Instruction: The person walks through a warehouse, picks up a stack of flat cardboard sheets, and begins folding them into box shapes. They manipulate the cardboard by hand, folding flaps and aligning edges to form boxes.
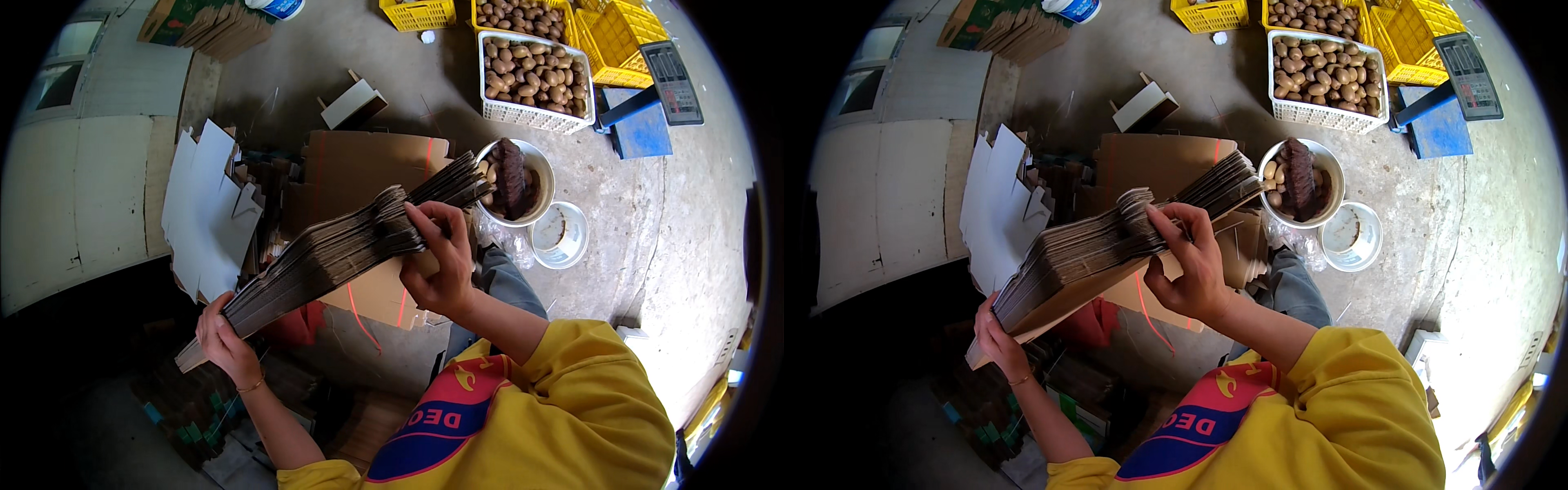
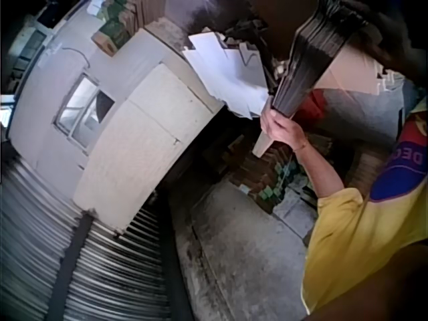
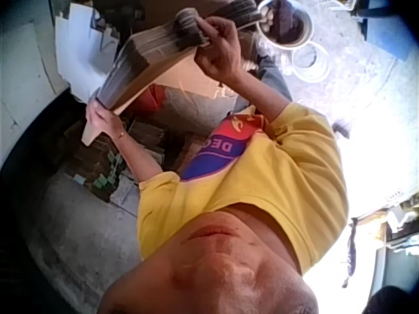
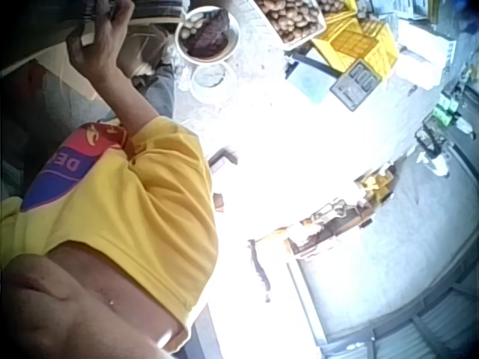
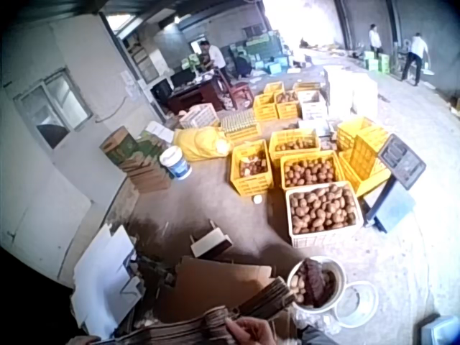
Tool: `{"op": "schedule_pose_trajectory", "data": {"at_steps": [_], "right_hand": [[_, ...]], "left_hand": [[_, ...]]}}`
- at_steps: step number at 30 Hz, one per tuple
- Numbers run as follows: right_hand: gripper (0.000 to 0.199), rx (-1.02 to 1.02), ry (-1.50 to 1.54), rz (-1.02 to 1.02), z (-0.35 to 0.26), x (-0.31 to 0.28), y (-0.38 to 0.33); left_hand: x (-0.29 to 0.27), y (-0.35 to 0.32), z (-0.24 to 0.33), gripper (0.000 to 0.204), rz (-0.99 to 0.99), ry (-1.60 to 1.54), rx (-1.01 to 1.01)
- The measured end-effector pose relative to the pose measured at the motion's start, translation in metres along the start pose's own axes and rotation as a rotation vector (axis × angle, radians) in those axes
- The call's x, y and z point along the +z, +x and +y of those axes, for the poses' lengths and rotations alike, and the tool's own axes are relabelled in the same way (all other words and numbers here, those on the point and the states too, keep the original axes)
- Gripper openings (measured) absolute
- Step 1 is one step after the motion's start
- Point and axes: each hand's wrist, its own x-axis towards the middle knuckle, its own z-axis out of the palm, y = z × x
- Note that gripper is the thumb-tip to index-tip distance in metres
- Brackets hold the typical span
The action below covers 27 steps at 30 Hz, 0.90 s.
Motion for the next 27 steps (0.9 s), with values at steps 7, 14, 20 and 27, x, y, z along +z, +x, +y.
{"op": "schedule_pose_trajectory", "data": {"at_steps": [7, 14, 20, 27], "right_hand": [[0.058, -0.035, 0.062, 0.030, 0.0027, 0.0016, 0.0046], [0.060, -0.064, 0.056, 0.030, 0.0054, 0.0031, 0.0025], [0.059, -0.039, 0.001, 0.016, 0.0019, 0.0002, 0.0015], [0.066, 0.024, 0.026, -0.013, 0.0004, 0.0016, 0.0048]], "left_hand": [[-0.0003, -0.0014, -0.0014, 0.034, 0.000, -0.001, -0.011], [0.0000, -0.0016, -0.0009, 0.034, 0.005, 0.004, -0.010], [-0.0001, -0.0019, -0.0005, 0.034, 0.002, -0.002, -0.017], [-0.0002, -0.0042, 0.0017, 0.034, 0.003, -0.004, -0.017]]}}
